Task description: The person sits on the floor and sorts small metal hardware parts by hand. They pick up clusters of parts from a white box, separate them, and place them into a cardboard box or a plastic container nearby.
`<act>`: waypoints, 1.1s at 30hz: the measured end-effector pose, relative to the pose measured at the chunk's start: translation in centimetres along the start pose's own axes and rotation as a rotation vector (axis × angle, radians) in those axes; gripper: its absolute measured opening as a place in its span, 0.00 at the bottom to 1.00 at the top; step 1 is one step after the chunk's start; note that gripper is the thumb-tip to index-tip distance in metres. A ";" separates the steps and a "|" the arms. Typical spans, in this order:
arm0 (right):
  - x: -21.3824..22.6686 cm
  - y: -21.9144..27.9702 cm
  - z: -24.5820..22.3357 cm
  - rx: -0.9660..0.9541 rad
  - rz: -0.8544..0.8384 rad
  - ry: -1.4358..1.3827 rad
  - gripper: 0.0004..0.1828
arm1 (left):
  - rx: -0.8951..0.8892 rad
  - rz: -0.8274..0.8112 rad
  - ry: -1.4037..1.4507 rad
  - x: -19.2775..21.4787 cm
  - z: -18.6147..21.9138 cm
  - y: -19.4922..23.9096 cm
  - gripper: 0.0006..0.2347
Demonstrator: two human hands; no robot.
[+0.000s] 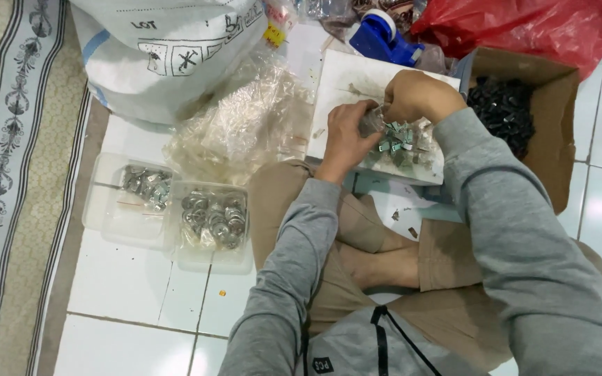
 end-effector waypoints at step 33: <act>0.0 4.1 0.5 0.217 0.392 -0.481 0.13 | 0.017 0.124 0.134 1.3 2.2 -0.5 0.22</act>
Point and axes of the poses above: each hand's wrist, its own y-axis away from the middle knuckle, its own x-axis out of the back of the hand, z = x × y, the point moved 9 cm from there along -y, towards the middle knuckle, and after that the axes turned 1 degree about y, right-handed, at the moved point
